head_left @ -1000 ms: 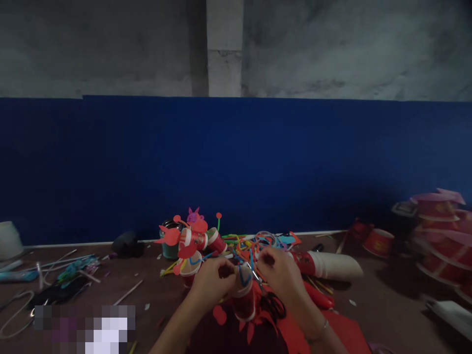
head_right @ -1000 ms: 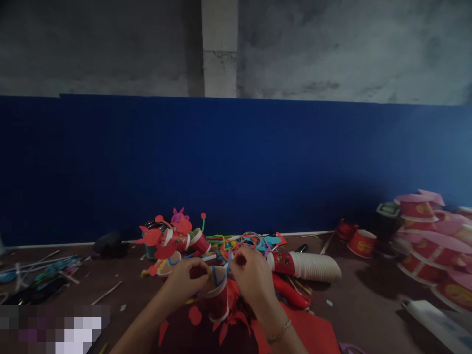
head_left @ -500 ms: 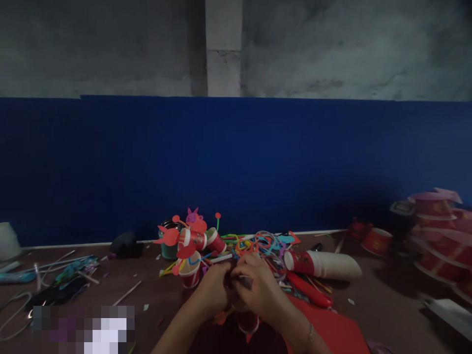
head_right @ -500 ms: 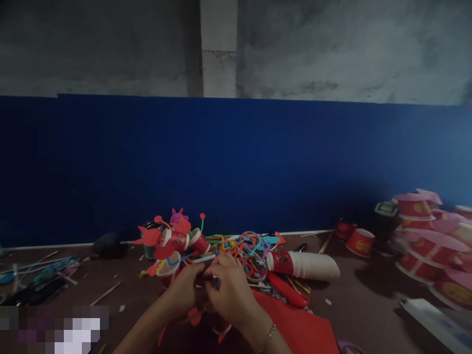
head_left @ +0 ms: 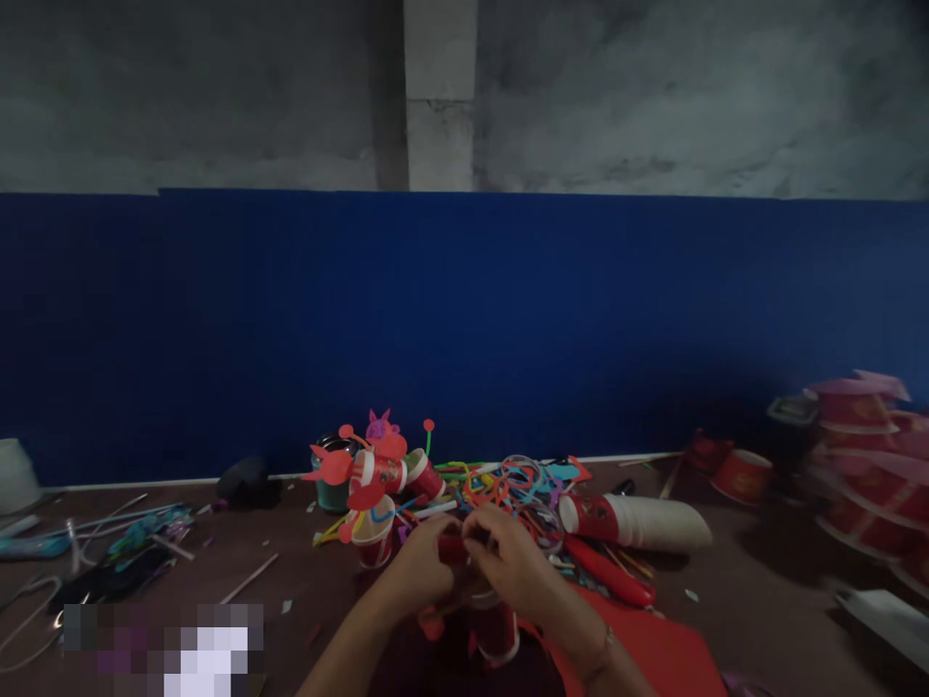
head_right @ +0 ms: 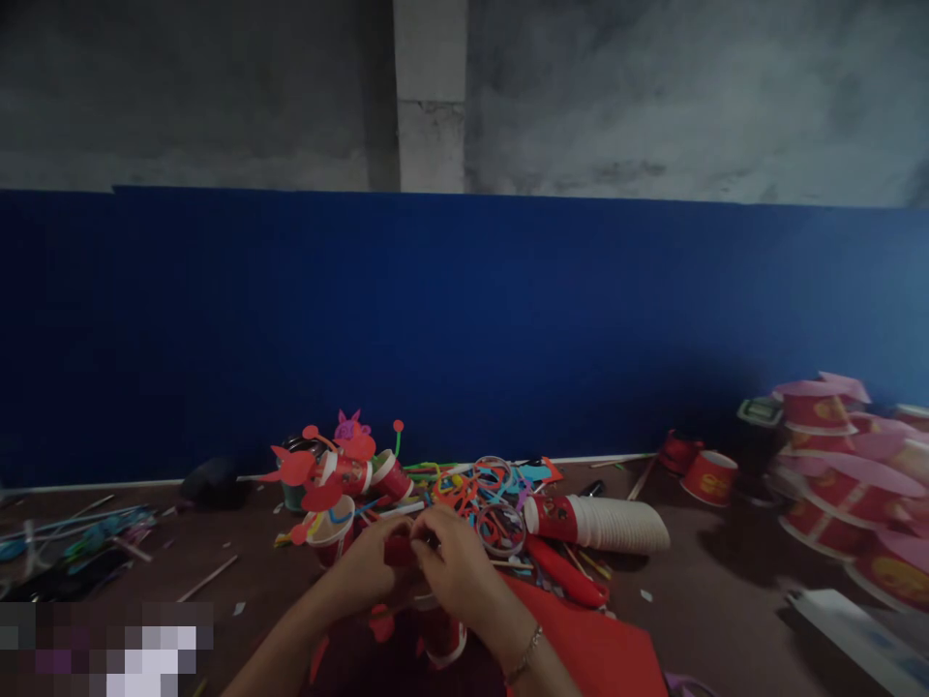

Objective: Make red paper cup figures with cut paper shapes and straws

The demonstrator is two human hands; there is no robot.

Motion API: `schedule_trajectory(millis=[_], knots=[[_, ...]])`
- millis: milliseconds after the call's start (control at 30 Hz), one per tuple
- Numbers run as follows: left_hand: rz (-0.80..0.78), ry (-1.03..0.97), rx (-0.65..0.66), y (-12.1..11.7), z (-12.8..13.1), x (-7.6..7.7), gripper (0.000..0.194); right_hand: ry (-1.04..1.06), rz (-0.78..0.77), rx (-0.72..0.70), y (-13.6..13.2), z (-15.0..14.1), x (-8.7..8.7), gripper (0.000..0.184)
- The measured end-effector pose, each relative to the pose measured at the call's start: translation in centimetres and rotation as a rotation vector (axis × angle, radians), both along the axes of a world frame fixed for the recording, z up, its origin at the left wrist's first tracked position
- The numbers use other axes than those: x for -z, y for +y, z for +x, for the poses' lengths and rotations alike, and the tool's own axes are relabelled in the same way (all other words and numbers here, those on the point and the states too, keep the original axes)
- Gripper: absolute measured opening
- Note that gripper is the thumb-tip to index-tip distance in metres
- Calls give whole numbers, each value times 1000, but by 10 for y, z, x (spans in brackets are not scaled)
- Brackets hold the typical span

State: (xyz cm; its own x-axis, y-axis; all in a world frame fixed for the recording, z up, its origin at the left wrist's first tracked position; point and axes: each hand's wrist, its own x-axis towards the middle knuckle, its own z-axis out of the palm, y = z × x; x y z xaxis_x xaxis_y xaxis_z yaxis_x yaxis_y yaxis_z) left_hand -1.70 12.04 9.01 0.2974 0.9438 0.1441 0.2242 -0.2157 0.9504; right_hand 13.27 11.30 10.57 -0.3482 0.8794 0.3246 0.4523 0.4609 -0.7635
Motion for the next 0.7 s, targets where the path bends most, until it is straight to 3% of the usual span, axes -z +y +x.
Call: schedule_trajectory(millis=[133, 300, 467, 700], knots=[[-120, -98, 32, 3, 6, 5, 16, 184, -88, 36, 11, 6, 3, 5], [-303, -201, 20, 0, 13, 6, 32, 534, -308, 95, 21, 13, 1, 22], [-377, -217, 50, -3, 15, 7, 43, 649, -428, 107, 20, 14, -3, 27], [-403, -135, 94, -11, 18, -1, 18, 723, -474, 89, 17, 8, 2, 21]])
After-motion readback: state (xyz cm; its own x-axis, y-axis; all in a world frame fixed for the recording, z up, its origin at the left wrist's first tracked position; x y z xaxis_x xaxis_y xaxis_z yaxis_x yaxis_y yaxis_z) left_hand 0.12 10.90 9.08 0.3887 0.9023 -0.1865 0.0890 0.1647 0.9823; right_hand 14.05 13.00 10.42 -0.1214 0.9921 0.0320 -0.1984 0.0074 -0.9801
